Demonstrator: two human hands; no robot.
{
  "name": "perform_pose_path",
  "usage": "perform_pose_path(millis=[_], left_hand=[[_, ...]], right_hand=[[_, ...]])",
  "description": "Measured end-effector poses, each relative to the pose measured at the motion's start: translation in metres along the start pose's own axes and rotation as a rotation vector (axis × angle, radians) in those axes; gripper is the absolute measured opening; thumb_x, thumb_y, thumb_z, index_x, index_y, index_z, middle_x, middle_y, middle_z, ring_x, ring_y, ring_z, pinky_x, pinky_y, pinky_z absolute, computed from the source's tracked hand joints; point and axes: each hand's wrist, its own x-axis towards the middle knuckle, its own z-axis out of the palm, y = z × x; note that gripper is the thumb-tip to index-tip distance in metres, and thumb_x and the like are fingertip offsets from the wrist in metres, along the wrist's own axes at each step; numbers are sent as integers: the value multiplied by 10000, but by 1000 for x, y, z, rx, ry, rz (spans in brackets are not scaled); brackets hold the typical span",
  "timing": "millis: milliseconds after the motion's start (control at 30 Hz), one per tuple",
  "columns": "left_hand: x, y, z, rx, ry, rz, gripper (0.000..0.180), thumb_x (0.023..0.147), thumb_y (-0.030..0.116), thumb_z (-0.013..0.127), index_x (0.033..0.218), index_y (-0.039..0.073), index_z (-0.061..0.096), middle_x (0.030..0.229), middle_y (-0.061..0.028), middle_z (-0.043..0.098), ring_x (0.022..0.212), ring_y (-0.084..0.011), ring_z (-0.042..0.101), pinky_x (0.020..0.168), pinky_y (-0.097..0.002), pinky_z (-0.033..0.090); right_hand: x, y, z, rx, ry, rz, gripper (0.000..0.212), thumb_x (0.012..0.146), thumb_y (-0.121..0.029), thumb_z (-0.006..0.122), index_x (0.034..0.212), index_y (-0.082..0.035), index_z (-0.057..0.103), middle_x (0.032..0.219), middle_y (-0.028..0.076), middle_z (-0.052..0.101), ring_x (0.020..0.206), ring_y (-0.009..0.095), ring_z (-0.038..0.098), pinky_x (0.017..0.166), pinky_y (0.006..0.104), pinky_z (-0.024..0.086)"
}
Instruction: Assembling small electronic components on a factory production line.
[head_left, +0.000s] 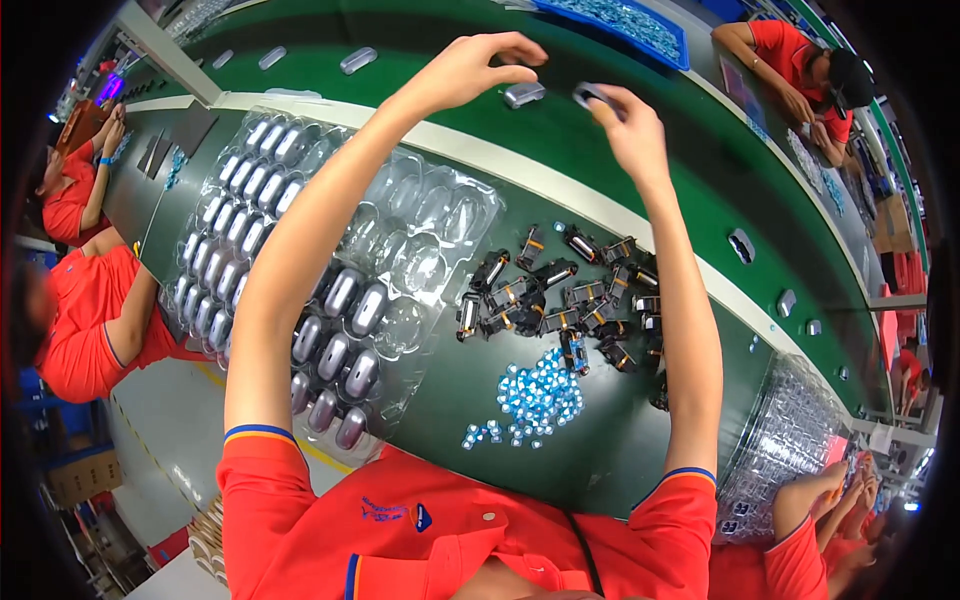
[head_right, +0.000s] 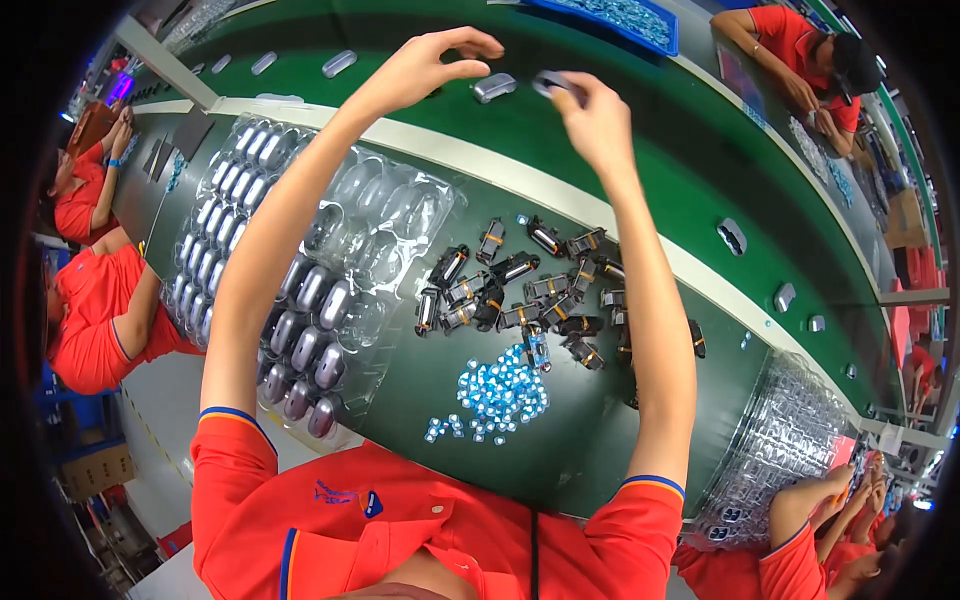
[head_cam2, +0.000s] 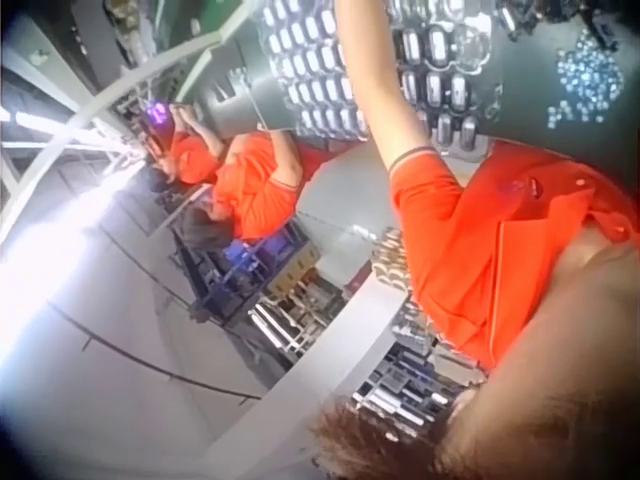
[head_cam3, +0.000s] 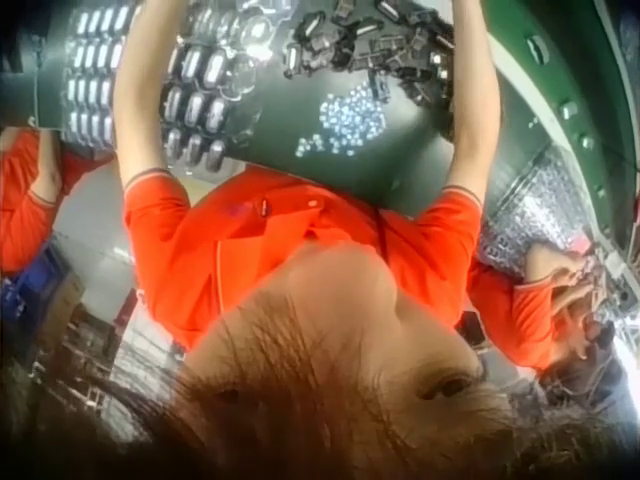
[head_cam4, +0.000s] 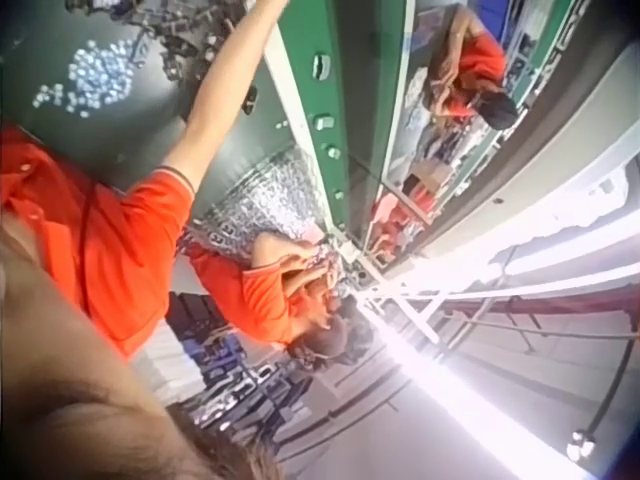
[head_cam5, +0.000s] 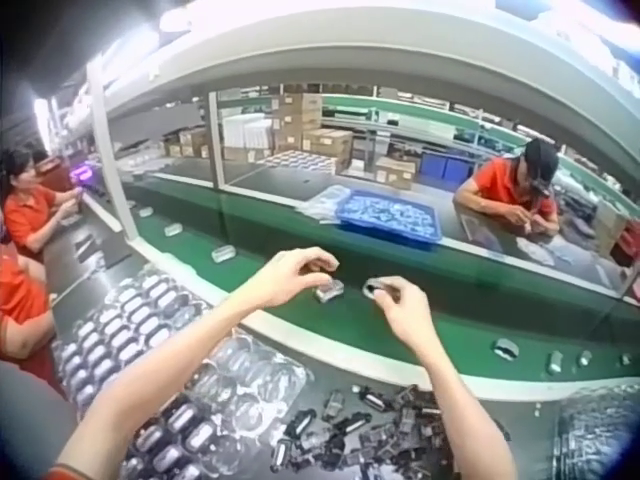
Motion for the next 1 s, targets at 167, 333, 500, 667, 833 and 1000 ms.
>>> perform_pose_path(millis=[167,333,500,667,833,1000], left_hand=[[34,-56,34,503,89,-143,379,902,378,651,1107,62,696,1026,-111,708,991,-294,657,846,-440,491],[47,-51,59,701,-128,-263,426,869,428,668,1090,66,704,1036,-134,709,1044,-309,644,864,-589,442],[38,-48,43,458,-120,-313,438,844,425,686,1098,69,711,1060,-139,706,1057,-314,644,900,-578,442],[25,-63,-7,232,124,-254,498,826,413,703,1180,64,679,1101,-150,700,1032,-308,663,922,-410,486],[-4,-53,-57,-115,341,-155,467,887,220,683,1314,62,579,1045,-101,689,923,-172,658,842,-282,502],[-56,-41,-93,-139,418,-144,461,921,251,673,1343,96,576,1209,-123,651,1065,-174,621,887,-266,482]], right_hand=[[6,56,-38,-748,171,-63,307,848,-144,629,1118,-6,677,1094,229,655,1003,350,636,893,386,500],[-8,54,-40,-965,192,-323,324,841,-149,630,1130,-10,677,1059,226,672,951,383,650,888,415,505],[-16,-11,4,-901,111,-155,274,859,-206,627,1024,-6,716,902,227,693,841,398,673,839,431,526],[16,-15,70,-721,-89,2,354,876,-340,642,926,-3,737,802,239,684,798,402,689,796,442,544],[56,-27,127,-702,83,24,450,859,-417,668,878,28,732,924,233,709,859,406,695,783,437,573],[81,-28,210,-879,-34,-92,186,788,-145,625,903,-47,733,950,192,711,932,312,702,765,406,576]])
